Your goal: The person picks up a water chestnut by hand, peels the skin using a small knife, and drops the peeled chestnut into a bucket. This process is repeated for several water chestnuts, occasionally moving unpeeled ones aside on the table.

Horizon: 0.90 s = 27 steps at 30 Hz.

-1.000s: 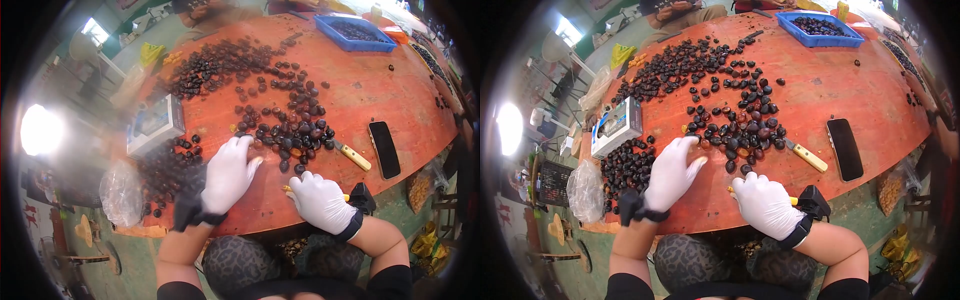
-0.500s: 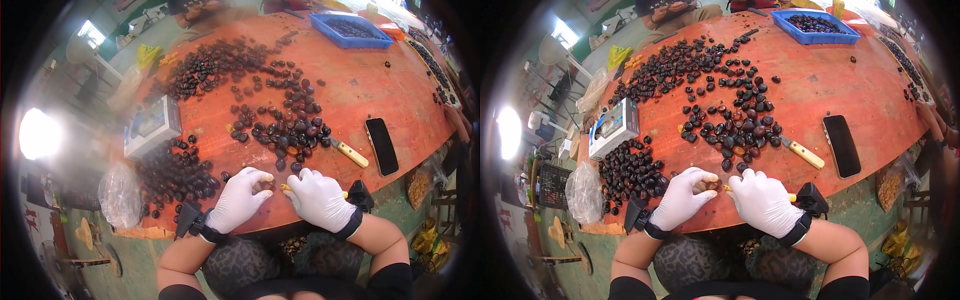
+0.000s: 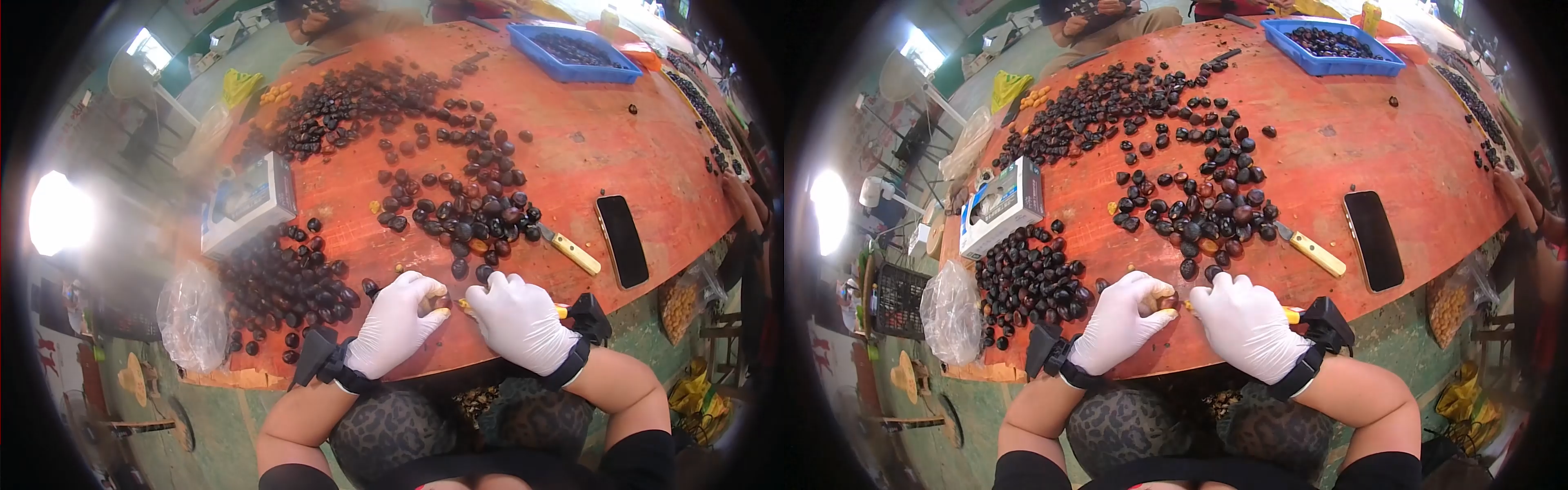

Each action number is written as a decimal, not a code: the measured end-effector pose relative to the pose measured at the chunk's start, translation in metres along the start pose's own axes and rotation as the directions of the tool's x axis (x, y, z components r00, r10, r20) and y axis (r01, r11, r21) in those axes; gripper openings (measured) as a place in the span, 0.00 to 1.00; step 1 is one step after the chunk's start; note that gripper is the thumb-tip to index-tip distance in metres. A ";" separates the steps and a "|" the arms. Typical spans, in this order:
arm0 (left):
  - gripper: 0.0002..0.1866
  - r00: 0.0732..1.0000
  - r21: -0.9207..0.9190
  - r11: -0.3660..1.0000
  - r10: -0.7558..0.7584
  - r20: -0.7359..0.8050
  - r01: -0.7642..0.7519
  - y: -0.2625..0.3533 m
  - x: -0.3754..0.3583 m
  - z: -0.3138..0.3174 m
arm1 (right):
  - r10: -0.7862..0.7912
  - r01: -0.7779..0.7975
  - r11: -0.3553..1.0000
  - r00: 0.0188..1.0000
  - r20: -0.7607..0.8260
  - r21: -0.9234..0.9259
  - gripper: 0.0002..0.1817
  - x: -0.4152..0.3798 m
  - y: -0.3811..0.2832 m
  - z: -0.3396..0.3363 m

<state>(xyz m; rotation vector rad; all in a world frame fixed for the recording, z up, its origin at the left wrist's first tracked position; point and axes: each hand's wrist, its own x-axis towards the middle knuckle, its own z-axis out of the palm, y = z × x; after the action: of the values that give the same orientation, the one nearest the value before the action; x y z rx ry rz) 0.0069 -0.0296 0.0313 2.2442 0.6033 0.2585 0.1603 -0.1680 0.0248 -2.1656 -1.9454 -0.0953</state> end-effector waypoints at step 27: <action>0.14 0.999 0.115 0.993 0.025 -0.030 -0.021 0.001 -0.001 0.001 | 0.004 -0.006 0.998 1.000 0.026 0.057 0.07 0.005 -0.011 -0.005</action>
<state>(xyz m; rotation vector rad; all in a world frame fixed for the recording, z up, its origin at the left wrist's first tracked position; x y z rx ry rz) 0.0063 -0.0313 0.0313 2.3625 0.6232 0.2768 0.1502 -0.1635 0.0321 -2.1453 -1.9321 -0.0105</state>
